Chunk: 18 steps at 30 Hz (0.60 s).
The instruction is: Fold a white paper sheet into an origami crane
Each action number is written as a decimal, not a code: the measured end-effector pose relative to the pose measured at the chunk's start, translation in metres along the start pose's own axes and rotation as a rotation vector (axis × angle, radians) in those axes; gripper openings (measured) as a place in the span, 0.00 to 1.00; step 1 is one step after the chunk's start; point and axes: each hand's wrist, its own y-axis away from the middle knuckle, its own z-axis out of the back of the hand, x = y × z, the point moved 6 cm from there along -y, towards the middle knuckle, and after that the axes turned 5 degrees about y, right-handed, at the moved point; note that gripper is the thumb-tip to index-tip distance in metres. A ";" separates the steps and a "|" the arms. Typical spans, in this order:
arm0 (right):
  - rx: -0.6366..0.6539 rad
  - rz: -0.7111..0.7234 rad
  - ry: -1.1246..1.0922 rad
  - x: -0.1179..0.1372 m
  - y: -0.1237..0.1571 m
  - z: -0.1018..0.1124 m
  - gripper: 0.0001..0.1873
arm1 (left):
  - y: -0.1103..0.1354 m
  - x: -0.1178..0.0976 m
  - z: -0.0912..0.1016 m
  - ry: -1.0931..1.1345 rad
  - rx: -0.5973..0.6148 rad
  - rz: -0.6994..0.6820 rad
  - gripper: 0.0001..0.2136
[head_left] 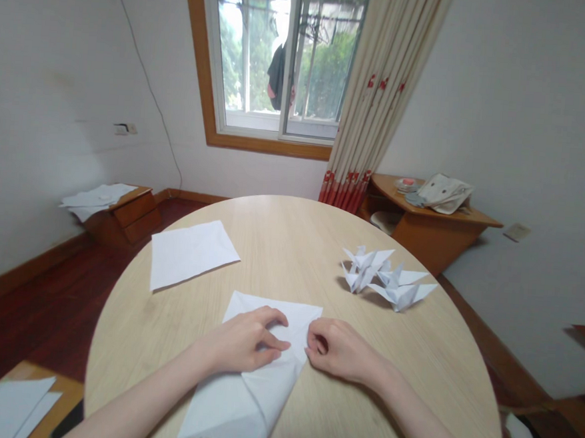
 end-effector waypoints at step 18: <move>-0.098 -0.079 -0.010 -0.031 -0.008 0.007 0.08 | -0.001 0.000 0.001 0.018 0.012 0.016 0.15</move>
